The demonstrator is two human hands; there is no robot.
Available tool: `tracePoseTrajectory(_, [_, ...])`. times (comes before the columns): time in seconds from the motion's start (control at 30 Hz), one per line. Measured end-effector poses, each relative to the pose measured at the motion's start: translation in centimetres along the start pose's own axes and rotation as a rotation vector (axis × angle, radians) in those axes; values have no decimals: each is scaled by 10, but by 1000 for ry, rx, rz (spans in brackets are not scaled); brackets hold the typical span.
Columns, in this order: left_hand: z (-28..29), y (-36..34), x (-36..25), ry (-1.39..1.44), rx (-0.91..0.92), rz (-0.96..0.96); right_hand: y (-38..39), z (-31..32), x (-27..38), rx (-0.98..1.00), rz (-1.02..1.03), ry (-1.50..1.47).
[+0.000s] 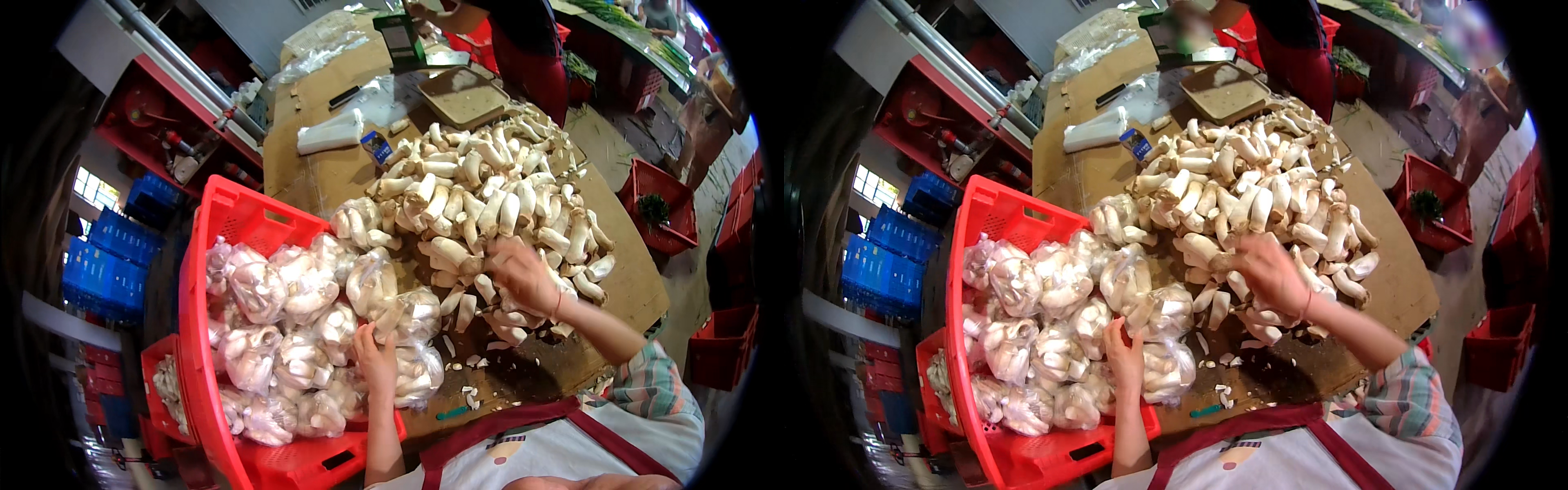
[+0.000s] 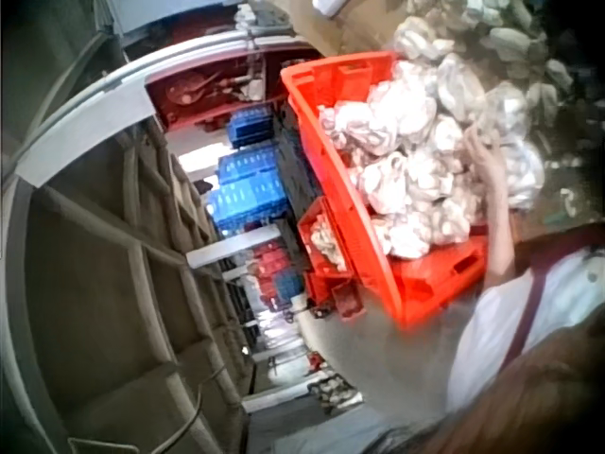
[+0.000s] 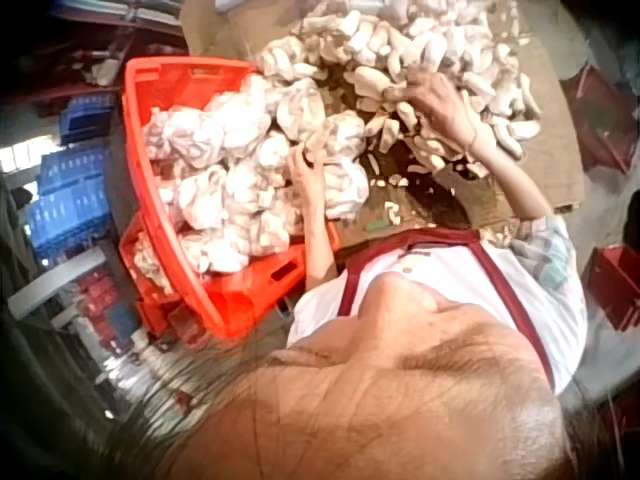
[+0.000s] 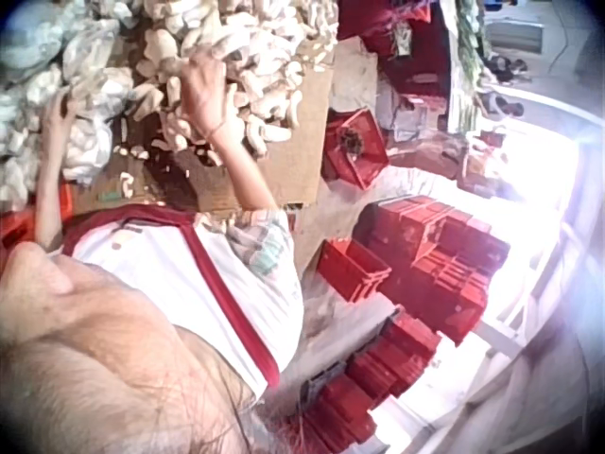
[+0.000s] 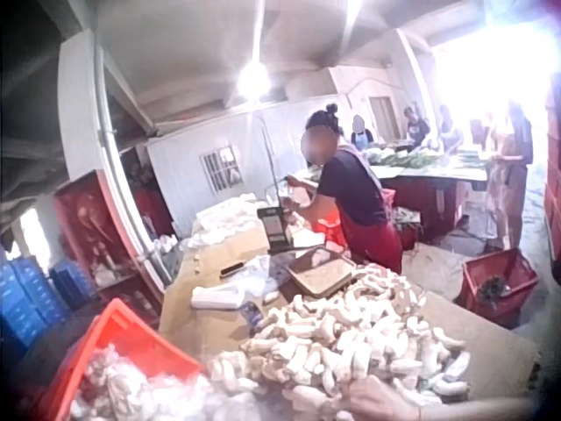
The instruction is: The person sorts mushrooms on a table, trims their stems, and places them into plastic bags one at a time.
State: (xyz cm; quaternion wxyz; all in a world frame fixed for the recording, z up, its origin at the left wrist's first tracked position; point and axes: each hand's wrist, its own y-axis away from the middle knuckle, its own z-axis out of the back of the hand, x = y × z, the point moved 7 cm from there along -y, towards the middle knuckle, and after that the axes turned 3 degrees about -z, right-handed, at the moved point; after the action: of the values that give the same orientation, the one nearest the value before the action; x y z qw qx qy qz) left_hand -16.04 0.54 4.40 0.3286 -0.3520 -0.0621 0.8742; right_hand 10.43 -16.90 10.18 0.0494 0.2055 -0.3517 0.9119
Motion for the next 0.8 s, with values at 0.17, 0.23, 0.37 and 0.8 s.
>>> tracePoseTrajectory(0.17, [-26,-24,-6,-56,35,-108,119,-35,82,215,-44,-238])
tracePoseTrajectory(0.23, [-46,-41,-26,-28,173,-271,145,-37,100,243,-150,-275])
tracePoseTrajectory(0.37, [-83,-63,7,-95,510,-208,183,-46,113,227,-316,-362])
tracePoseTrajectory(0.8, [-55,-32,-26,-217,368,-510,237,-29,111,144,-553,-252])
